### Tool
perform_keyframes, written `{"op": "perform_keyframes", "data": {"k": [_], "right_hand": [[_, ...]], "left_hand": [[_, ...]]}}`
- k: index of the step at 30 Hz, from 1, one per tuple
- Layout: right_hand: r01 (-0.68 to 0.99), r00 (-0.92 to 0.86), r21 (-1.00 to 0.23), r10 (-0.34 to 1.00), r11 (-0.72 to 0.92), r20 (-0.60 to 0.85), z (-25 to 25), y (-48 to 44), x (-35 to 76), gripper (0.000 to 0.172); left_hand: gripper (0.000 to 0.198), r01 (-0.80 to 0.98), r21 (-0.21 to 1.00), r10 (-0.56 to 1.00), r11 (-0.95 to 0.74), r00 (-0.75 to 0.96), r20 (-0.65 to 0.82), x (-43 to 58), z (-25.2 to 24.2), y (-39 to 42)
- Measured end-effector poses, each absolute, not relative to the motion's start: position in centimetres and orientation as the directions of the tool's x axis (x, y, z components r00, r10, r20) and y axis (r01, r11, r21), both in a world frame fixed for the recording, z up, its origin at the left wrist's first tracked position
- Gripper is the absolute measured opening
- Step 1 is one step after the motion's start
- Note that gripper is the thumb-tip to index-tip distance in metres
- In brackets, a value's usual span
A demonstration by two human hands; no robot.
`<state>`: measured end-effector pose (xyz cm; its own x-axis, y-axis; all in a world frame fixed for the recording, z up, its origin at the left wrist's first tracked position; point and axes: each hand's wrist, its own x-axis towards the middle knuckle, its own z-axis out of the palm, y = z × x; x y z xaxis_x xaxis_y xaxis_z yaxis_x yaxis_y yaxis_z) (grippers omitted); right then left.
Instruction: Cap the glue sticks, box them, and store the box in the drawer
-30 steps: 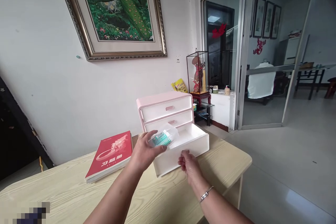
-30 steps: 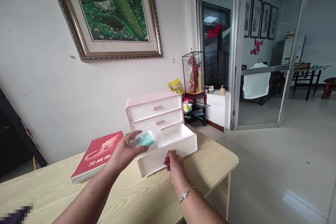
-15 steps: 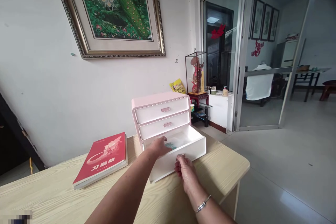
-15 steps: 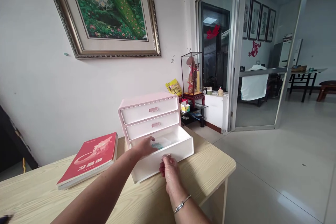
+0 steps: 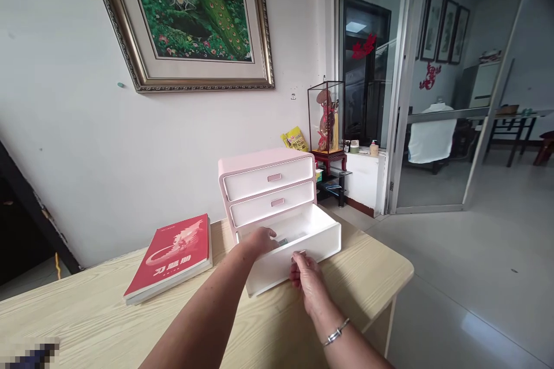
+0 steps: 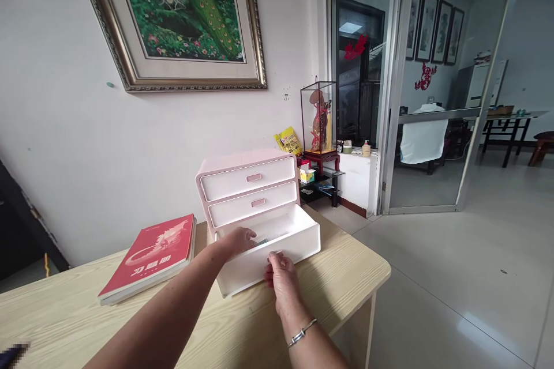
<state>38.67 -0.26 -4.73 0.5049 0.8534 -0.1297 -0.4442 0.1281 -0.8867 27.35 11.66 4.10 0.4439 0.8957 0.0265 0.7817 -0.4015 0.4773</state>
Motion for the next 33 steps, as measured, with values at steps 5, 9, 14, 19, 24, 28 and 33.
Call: {"op": "perform_keyframes", "data": {"k": [5,9,14,19,24,28,33], "right_hand": [[-0.472,0.464,-0.873,0.876,0.120,-0.131,-5.0,-0.6,38.6,0.049],[-0.485,0.450,-0.863,0.887,0.143,-0.106,-5.4,-0.5,38.6,0.059],[-0.568,0.435,-0.815,0.881,0.111,-0.183,-5.4,1.9,38.8,0.061],[-0.580,0.440,-0.814,0.853,0.029,-0.283,-4.1,5.9,38.4,0.049],[-0.565,0.443,-0.825,0.848,0.011,-0.291,-3.1,9.0,37.9,0.039],[-0.555,0.452,-0.832,0.844,0.014,-0.288,-2.7,10.7,37.3,0.034],[-0.537,0.473,-0.843,0.836,0.024,-0.277,-2.3,11.9,36.9,0.031]], "left_hand": [[0.038,0.739,0.526,0.907,-0.421,0.356,0.226,24.2,6.7,8.9],[0.036,0.629,0.617,0.878,-0.473,0.281,0.388,19.0,6.5,4.8],[0.037,0.579,0.743,0.933,-0.335,0.094,0.347,10.8,1.3,1.3],[0.042,0.560,0.805,0.960,-0.196,-0.059,0.275,5.6,-3.9,0.5],[0.040,0.528,0.817,0.955,-0.234,-0.032,0.294,5.3,-4.8,-0.2],[0.039,0.543,0.799,0.962,-0.259,0.073,0.262,6.3,-4.3,-0.5],[0.037,0.570,0.784,0.969,-0.246,0.118,0.218,6.4,-4.2,-0.4]]}}
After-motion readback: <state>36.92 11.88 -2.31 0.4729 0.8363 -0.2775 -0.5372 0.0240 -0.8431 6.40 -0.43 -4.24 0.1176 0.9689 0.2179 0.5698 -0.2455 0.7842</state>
